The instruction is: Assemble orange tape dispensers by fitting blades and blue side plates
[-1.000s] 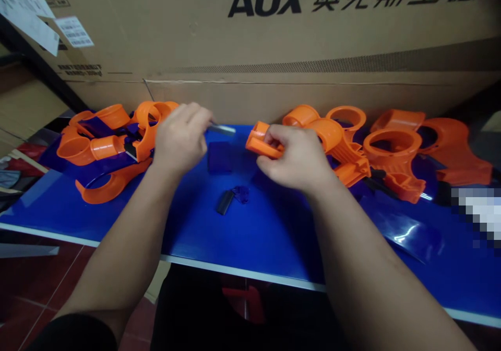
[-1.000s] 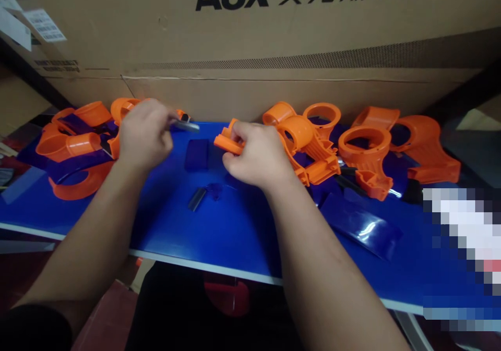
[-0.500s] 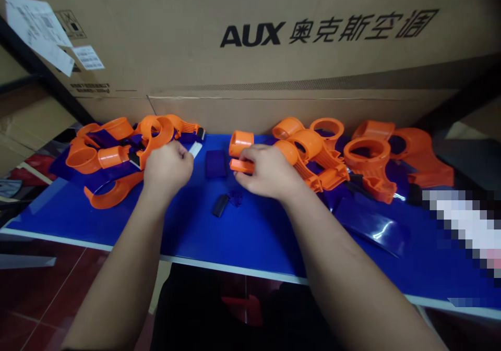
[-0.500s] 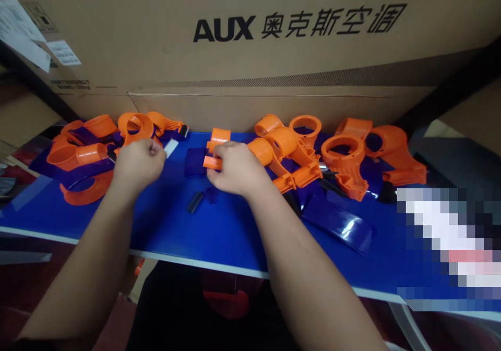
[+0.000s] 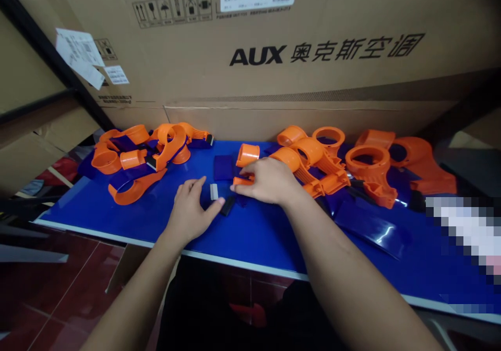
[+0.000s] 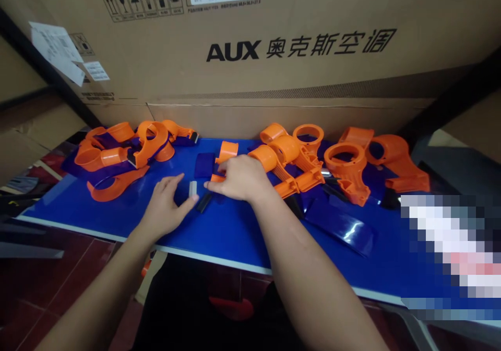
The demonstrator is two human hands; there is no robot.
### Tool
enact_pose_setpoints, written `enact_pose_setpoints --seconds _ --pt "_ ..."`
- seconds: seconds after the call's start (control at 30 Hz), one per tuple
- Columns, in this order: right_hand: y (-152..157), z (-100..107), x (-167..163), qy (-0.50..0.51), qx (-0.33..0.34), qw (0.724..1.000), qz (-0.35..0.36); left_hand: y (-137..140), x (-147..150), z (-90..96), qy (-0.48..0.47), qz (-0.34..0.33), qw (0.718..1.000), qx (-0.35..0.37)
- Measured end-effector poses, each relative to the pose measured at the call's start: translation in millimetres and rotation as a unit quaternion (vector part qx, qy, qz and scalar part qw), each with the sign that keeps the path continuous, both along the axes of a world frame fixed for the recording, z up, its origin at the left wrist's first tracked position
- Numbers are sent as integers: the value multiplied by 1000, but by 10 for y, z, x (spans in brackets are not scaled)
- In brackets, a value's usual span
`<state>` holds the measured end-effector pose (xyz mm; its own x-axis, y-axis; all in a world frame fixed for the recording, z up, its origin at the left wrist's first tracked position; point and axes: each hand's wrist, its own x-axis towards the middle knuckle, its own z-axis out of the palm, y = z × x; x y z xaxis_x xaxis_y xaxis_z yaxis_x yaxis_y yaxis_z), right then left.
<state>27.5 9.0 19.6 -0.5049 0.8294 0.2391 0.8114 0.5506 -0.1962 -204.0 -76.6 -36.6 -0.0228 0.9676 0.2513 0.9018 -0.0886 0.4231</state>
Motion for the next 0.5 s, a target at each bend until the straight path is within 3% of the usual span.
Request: enact_pose_setpoints --seconds 0.23,0.5 --pt "7 -2 9 168 136 976 17 230 9 -69 24 -164 983 -82" --pt "-27 3 1 224 147 962 44 573 375 -141 26 -221 971 -90"
